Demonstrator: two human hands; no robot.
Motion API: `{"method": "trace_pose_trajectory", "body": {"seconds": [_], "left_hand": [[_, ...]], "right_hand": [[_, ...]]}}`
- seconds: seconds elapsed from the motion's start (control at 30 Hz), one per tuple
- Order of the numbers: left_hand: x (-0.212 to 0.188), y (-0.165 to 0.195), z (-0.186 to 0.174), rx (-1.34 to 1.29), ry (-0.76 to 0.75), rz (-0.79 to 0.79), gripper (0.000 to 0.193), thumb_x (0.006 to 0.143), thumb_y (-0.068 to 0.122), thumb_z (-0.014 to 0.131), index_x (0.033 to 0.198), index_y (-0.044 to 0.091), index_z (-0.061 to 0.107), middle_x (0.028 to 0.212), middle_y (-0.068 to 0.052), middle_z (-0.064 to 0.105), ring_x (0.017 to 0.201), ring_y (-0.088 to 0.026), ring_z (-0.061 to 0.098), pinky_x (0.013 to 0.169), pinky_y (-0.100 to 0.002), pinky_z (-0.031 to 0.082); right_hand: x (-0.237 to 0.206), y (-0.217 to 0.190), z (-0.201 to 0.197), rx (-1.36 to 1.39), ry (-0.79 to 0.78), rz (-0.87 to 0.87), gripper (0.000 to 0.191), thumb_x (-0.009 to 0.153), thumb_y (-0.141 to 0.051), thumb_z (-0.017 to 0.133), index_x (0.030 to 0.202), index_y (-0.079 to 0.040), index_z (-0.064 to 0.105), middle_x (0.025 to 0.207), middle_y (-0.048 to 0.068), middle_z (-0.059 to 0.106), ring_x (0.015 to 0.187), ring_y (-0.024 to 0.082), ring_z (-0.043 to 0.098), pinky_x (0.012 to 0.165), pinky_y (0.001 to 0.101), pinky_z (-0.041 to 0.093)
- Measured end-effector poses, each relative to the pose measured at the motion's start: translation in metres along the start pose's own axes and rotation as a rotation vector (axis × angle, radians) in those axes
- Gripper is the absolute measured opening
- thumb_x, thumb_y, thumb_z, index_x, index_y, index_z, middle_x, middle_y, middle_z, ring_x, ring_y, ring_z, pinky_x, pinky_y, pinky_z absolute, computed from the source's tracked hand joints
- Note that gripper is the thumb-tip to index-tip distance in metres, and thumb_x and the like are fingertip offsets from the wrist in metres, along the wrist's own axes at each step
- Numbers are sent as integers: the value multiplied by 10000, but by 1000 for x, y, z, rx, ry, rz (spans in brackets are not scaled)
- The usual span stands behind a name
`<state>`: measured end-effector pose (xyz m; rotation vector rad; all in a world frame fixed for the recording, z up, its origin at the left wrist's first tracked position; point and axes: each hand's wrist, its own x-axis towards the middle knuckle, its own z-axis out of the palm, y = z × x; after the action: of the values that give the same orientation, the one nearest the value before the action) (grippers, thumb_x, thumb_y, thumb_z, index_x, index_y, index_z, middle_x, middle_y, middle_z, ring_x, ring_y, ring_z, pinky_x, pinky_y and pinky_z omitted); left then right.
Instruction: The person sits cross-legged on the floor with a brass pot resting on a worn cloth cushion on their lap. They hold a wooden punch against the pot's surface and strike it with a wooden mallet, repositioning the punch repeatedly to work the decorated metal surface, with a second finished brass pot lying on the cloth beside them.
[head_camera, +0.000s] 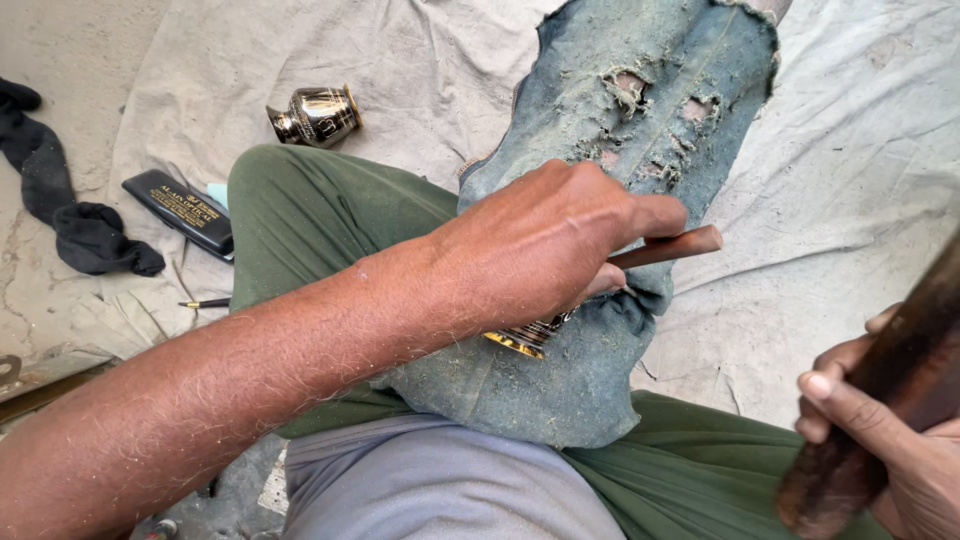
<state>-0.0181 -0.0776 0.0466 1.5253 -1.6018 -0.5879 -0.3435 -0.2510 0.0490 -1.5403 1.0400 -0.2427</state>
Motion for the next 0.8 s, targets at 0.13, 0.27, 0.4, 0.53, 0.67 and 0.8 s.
{"method": "trace_pose_trajectory", "body": {"seconds": [0.13,0.27,0.4,0.53,0.67,0.8], "left_hand": [[4,4,-3,8,73,64,434,742,64,816,1149,83,667,929,-137,747,892,-398,701,713,-516,527],[4,13,-11,-42,-8,-168,378,868,87,770,1223,154,655,836,-31,734,721,-182,714,631,-376,571],[-17,8,-26,-285,256,-235,455,902,126,830,1308,129,626,857,-2,689,747,-67,655,644,-251,604],[-28,-6,-19,-366,239,-411,469,889,160,862,1307,121,652,836,22,723,750,-39,699,651,-230,612],[-42,-7,1,-274,263,-264,505,890,143,853,1357,129,658,895,16,732,797,-50,713,699,-231,634],[-43,-9,12,-272,311,-267,536,874,145,853,1369,134,646,887,11,732,768,-61,712,688,-241,642]], "right_hand": [[13,-4,-6,-565,-221,-6,482,861,-57,792,1244,-101,502,829,110,611,684,243,684,636,414,623],[21,7,-11,-845,-3,312,416,870,0,800,1192,16,537,781,204,635,632,307,703,644,473,614],[26,22,-20,133,97,53,384,1002,-56,659,1305,-84,424,851,72,581,714,154,599,724,386,552],[32,28,-19,448,-30,82,358,1036,-10,677,1321,-15,459,842,89,570,800,172,598,791,402,543],[27,14,-10,324,-56,23,382,1036,-48,679,1355,13,478,864,110,552,832,193,588,802,407,545],[25,-11,2,357,-97,-154,442,986,-27,684,1333,5,411,937,71,529,926,170,605,939,401,591]]}}
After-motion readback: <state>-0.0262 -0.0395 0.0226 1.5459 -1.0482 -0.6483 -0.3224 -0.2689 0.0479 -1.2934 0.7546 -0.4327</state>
